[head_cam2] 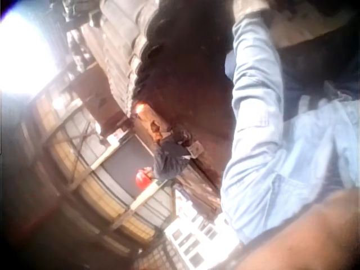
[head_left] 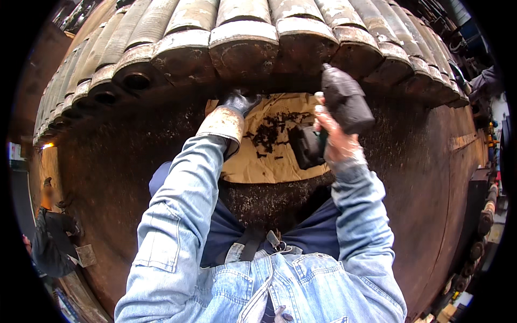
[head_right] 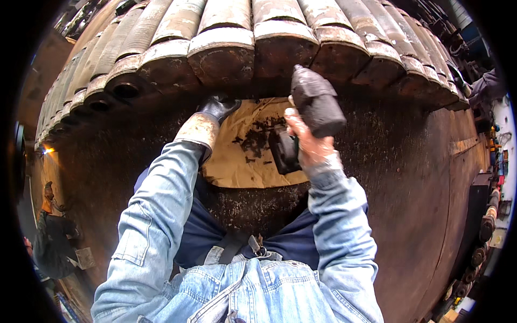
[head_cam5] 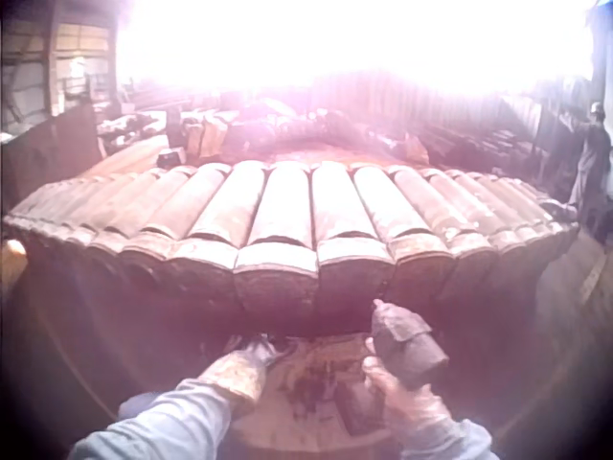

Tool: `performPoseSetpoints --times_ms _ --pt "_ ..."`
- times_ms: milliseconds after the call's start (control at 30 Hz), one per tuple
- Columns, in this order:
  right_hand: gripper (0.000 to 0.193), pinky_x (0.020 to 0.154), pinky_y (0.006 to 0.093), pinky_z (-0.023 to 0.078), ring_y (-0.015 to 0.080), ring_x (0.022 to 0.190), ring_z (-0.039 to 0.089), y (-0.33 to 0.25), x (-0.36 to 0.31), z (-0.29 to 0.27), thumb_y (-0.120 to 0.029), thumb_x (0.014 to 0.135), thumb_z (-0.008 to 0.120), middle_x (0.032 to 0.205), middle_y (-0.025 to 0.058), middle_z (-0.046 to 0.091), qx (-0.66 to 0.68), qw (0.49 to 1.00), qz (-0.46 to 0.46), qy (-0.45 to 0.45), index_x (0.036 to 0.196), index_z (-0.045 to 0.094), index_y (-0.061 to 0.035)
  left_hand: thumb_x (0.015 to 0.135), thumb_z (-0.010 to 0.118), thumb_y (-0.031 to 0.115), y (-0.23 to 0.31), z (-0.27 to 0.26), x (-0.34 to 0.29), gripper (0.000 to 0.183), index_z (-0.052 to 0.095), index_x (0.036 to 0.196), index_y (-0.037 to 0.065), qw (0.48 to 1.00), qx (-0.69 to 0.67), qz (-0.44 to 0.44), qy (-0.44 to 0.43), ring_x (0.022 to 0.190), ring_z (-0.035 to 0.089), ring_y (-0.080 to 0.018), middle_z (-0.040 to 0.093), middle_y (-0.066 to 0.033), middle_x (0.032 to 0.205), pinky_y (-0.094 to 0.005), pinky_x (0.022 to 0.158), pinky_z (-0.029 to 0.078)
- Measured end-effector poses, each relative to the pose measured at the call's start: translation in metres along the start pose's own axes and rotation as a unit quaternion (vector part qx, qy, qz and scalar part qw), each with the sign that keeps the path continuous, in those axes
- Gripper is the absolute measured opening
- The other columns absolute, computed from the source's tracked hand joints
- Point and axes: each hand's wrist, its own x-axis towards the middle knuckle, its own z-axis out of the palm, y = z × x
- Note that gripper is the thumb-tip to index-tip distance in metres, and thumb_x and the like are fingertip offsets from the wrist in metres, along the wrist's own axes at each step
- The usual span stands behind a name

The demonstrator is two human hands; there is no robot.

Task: The person performs maintenance on a heavy machinery track by using a power tool to remove a bolt and then using a hammer to knock out a pin from the track links.

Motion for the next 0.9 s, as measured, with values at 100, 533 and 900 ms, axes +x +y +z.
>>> performPoseSetpoints --times_ms 100,533,900 --pt "0.035 0.068 0.0264 0.05 0.0104 0.076 0.059 -0.039 -0.033 -0.025 -0.001 0.093 0.068 0.115 0.0059 0.067 -0.038 0.999 -0.021 0.005 0.128 0.061 -0.0039 0.084 0.073 0.054 -0.003 0.003 0.006 0.068 0.067 0.127 0.002 0.993 0.105 -0.036 -0.041 0.126 0.062 -0.0308 0.067 -0.017 0.131 -0.0398 0.107 0.048" --pt "0.078 0.068 0.025 0.056 0.0125 0.083 0.064 -0.06 -0.068 -0.112 -0.002 0.083 0.078 0.125 0.0198 0.063 -0.074 0.986 -0.007 0.15 0.15 0.038 0.0025 0.089 0.066 0.049 -0.078 0.153 0.086 0.064 0.064 0.134 0.004 0.872 0.429 -0.052 -0.229 0.133 0.056 -0.0314 0.062 -0.0151 0.142 -0.0408 0.112 0.044" --pt "0.072 0.077 0.0312 0.052 0.0184 0.091 0.063 -0.076 -0.042 -0.11 -0.016 0.082 0.084 0.118 0.0158 0.064 -0.104 0.974 0.025 0.2 0.14 0.047 0.0053 0.092 0.062 0.047 -0.104 0.234 0.142 0.059 0.065 0.134 0.005 0.811 0.536 0.032 -0.233 0.135 0.054 -0.0317 0.061 -0.0144 0.143 -0.042 0.113 0.042"
